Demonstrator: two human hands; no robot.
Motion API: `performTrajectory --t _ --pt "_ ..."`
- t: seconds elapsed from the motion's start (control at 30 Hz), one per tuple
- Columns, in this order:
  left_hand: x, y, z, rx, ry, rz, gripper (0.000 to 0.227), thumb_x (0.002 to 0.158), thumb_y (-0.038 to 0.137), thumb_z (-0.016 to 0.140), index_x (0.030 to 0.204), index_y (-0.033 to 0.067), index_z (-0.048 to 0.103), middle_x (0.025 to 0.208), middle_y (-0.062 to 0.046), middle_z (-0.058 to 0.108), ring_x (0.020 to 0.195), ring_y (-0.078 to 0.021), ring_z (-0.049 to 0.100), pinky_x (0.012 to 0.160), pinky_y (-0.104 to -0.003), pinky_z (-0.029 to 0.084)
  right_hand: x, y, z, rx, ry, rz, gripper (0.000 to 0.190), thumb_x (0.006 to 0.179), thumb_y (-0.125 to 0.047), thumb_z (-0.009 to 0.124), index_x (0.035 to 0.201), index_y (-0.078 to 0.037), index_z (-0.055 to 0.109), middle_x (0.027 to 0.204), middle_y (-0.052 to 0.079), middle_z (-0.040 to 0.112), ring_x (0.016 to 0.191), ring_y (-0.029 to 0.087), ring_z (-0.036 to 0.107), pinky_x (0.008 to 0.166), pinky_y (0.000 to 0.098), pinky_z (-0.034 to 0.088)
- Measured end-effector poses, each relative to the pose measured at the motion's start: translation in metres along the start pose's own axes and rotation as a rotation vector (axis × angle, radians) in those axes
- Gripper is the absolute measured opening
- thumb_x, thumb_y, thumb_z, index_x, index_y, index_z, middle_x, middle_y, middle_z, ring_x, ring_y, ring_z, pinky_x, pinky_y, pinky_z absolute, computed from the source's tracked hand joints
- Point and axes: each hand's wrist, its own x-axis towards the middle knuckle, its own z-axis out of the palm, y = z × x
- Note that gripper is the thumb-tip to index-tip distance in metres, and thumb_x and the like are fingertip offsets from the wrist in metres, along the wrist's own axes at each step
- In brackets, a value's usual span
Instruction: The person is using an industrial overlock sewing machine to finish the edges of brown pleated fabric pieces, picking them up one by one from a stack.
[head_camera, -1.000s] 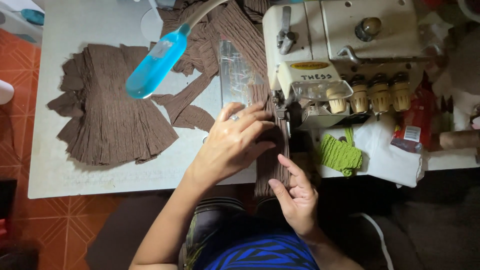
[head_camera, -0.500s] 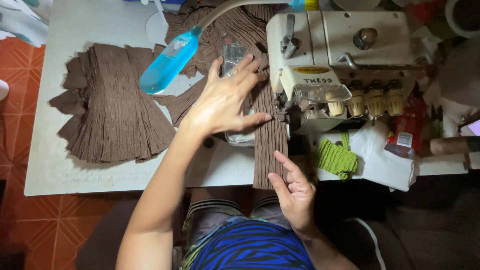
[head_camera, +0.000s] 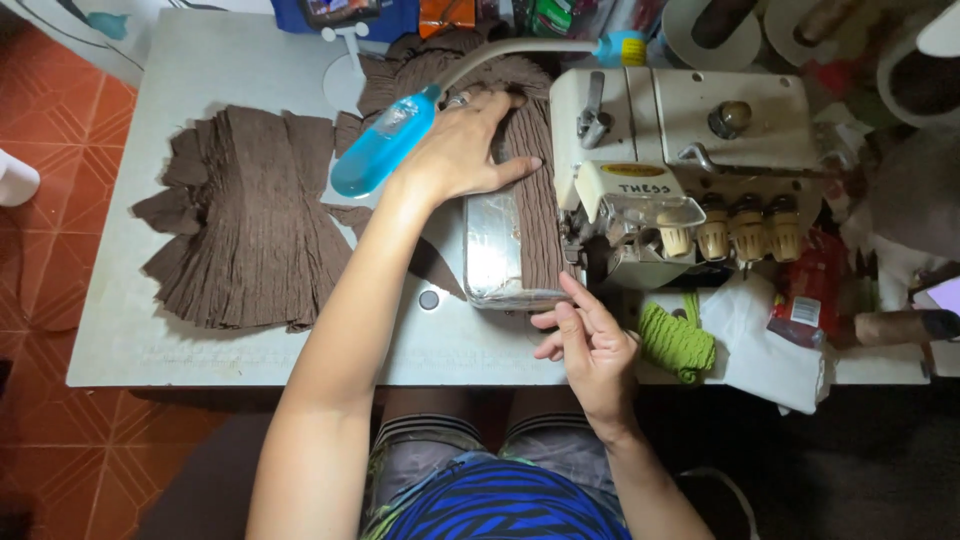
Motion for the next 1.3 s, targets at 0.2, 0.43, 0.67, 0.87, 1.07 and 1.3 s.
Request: performTrajectory --t 0.2,0.43,0.67,0.87,1.07,1.3 --pt "-0.006 -0.029 0.015 0.255 0.135 -0.236 0.074 0.091 0.069 0.037 0.13 0.0082 0.054 0.103 -0.016 0.069 0.097 -0.038 0.062 0.096 -0.06 0.028 0.007 0.002 -0.003 -0.084 -0.052 0.005 0.042 0.095 -0.018 0.053 0.136 -0.01 0.053 0.071 0.006 0.073 0.045 0.008 0.063 0.049 0.0199 0.053" --pt "-0.16 0.001 -0.014 0.333 0.542 -0.32 0.032 0.091 0.036 0.065 0.113 0.0118 0.065 0.117 -0.006 0.063 0.113 -0.0288 0.055 0.093 -0.048 0.039 -0.018 -0.002 -0.006 -0.151 -0.079 0.025 0.045 0.094 -0.018 0.053 0.138 -0.009 0.05 0.069 0.004 0.072 0.045 0.008 0.063 0.049 0.0189 0.054" --pt "-0.276 0.008 -0.019 0.491 0.213 -0.387 0.045 0.074 0.019 0.076 0.117 0.0124 0.066 0.121 -0.004 0.062 0.115 -0.0234 0.052 0.1 -0.049 0.034 -0.038 -0.002 -0.006 -0.138 -0.14 0.055 0.03 0.092 -0.015 0.056 0.119 -0.005 0.066 0.068 0.005 0.074 0.045 0.008 0.065 0.052 0.0171 0.056" --pt "-0.277 -0.016 -0.017 0.589 0.333 -0.271 0.027 0.079 0.001 0.069 0.105 0.0069 0.07 0.103 -0.006 0.068 0.095 -0.0243 0.059 0.086 -0.041 0.041 -0.045 -0.005 -0.002 -0.092 -0.121 -0.077 0.024 0.091 -0.012 0.058 0.113 -0.006 0.067 0.07 0.007 0.073 0.046 0.009 0.066 0.05 0.016 0.057" --pt "-0.28 -0.036 -0.034 0.3 0.333 -0.285 0.026 0.07 0.018 0.087 0.076 0.0093 0.064 0.078 -0.001 0.064 0.073 -0.0169 0.057 0.082 -0.037 0.045 -0.052 0.003 -0.011 -0.053 -0.126 -0.033 0.023 0.09 -0.011 0.059 0.11 -0.003 0.069 0.07 0.009 0.075 0.046 0.01 0.068 0.05 0.0158 0.057" --pt "-0.273 -0.041 -0.072 -0.345 0.28 -0.456 0.019 0.073 0.011 0.083 0.068 0.0104 0.065 0.078 0.0 0.066 0.074 -0.0099 0.06 0.075 -0.025 0.047 -0.049 -0.004 -0.012 0.049 -0.159 -0.017 0.021 0.089 -0.009 0.059 0.107 -0.002 0.069 0.069 0.01 0.075 0.045 0.012 0.067 0.049 0.017 0.059"
